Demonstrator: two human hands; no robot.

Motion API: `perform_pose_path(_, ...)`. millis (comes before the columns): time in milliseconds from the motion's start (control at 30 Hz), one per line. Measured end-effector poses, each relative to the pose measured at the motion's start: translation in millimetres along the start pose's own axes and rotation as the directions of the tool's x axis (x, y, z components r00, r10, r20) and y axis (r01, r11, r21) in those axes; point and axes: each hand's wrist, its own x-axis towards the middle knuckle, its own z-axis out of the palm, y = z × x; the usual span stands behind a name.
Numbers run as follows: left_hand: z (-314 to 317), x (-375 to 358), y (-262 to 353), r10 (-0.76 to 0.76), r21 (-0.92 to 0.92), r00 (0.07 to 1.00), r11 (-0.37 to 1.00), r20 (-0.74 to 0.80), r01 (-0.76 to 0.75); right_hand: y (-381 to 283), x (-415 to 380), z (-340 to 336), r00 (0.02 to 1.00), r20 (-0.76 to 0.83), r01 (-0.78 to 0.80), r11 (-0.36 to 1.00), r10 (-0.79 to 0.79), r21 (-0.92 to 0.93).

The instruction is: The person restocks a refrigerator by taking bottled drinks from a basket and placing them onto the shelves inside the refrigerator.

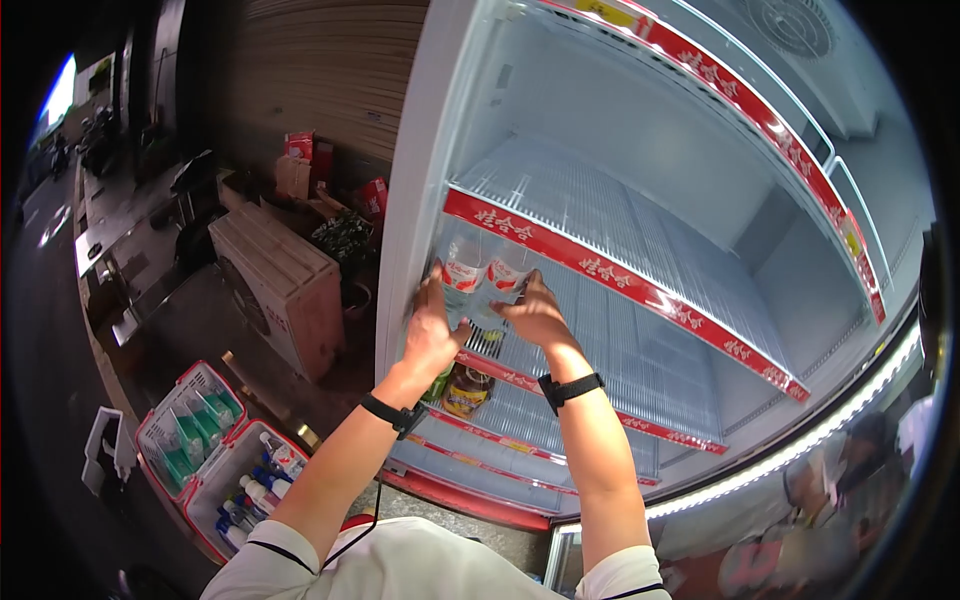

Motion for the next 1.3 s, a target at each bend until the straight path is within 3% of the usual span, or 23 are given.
perform_pose_path(133, -1.5, -4.9, -5.0, 0.01, -0.008, 0.999, 1.0, 0.034, -0.009, 4.3, 34.0, 7.0, 0.996, 0.04, 0.077, 0.997, -0.079, 0.028)
perform_pose_path(267, -0.6, -10.2, -6.7, 0.022, 0.056, 0.999, 0.998, 0.034, -0.024, 5.4, 58.9, 12.9, 0.953, 0.215, 0.16, 0.956, -0.215, 0.248)
perform_pose_path(333, -0.1, -11.8, -4.5, 0.011, 0.049, 1.0, 0.999, 0.018, -0.012, -1.1, 59.4, 10.2, 0.944, 0.247, 0.15, 0.952, -0.218, 0.268)
perform_pose_path(433, -5.0, -23.0, 5.9, -0.045, 0.061, 0.999, 0.997, 0.003, 0.045, 4.3, 55.8, 10.8, 0.934, 0.299, 0.151, 0.973, -0.198, 0.173)
perform_pose_path(500, -14.7, -37.3, 24.7, 0.016, 0.174, 1.0, 0.985, 0.013, -0.018, 7.7, 45.6, 9.7, 0.978, 0.205, -0.022, 0.97, -0.029, 0.244)
perform_pose_path(533, -14.4, -40.8, 22.7, 0.0, 0.177, 1.0, 0.984, 0.003, 0.0, 4.2, 39.7, 7.9, 0.974, 0.223, -0.024, 0.971, -0.031, 0.239)
perform_pose_path(667, -8.5, -59.6, 11.2, 0.154, 0.224, 0.983, 0.959, 0.1, -0.173, -33.7, 3.8, 9.0, 0.947, 0.32, -0.109, 0.957, 0.018, 0.269)
perform_pose_path(733, -9.8, -57.0, 12.7, 0.136, 0.229, 0.987, 0.961, 0.086, -0.152, -48.8, 4.3, 16.7, 0.983, 0.177, -0.055, 0.993, 0.037, 0.101)
perform_pose_path(767, -11.3, -56.7, 14.1, 0.082, 0.199, 0.992, 0.975, 0.096, -0.1, -45.8, 7.5, 21.2, 0.981, 0.185, -0.076, 0.992, 0.057, 0.101)
perform_pose_path(833, -22.3, -56.3, 15.3, -0.004, 0.156, 0.992, 0.988, 0.127, -0.016, -39.2, 12.5, 27.6, 0.971, 0.237, -0.042, 0.973, -0.013, 0.226)
perform_pose_path(1000, -88.6, -85.9, 12.5, -0.079, 0.071, 0.997, 0.995, 0.027, 0.077, -34.3, -8.3, 24.3, 0.98, 0.198, -0.075, 0.964, 0.024, 0.256)
perform_pose_path(1067, -125.5, -113.4, 2.3, -0.203, 0.003, 0.979, 0.979, -0.002, 0.203, -16.4, -16.4, 16.7, 0.996, 0.001, 0.088, 0.948, -0.092, 0.305)
perform_pose_path(1100, -144.5, -131.7, -8.6, -0.265, 0.005, 0.964, 0.964, -0.026, 0.265, -22.2, -26.9, 7.4, 0.994, -0.046, 0.107, 0.935, -0.097, 0.338)
perform_pose_path(1167, -193.2, -178.5, -27.6, -0.396, 0.03, 0.911, 0.915, -0.114, 0.402, -38.9, -65.8, 6.9, 0.977, -0.155, 0.211, 0.779, -0.147, 0.59)
perform_pose_path(1200, -218.3, -205.8, -38.1, -0.464, 0.042, 0.863, 0.876, -0.201, 0.48, -46.2, -77.6, 12.6, 0.965, -0.186, 0.259, 0.761, -0.183, 0.595)
perform_pose_path(1267, -274.8, -275.2, -53.6, -0.686, -0.092, 0.65, 0.708, -0.327, 0.7, -50.6, -104.0, 34.5, 0.953, -0.186, 0.298, 0.614, -0.241, 0.731)
perform_pose_path(1300, -302.9, -306.4, -55.2, -0.788, -0.074, 0.472, 0.54, -0.395, 0.838, -48.2, -112.9, 51.0, 0.954, -0.189, 0.295, 0.605, -0.234, 0.739)
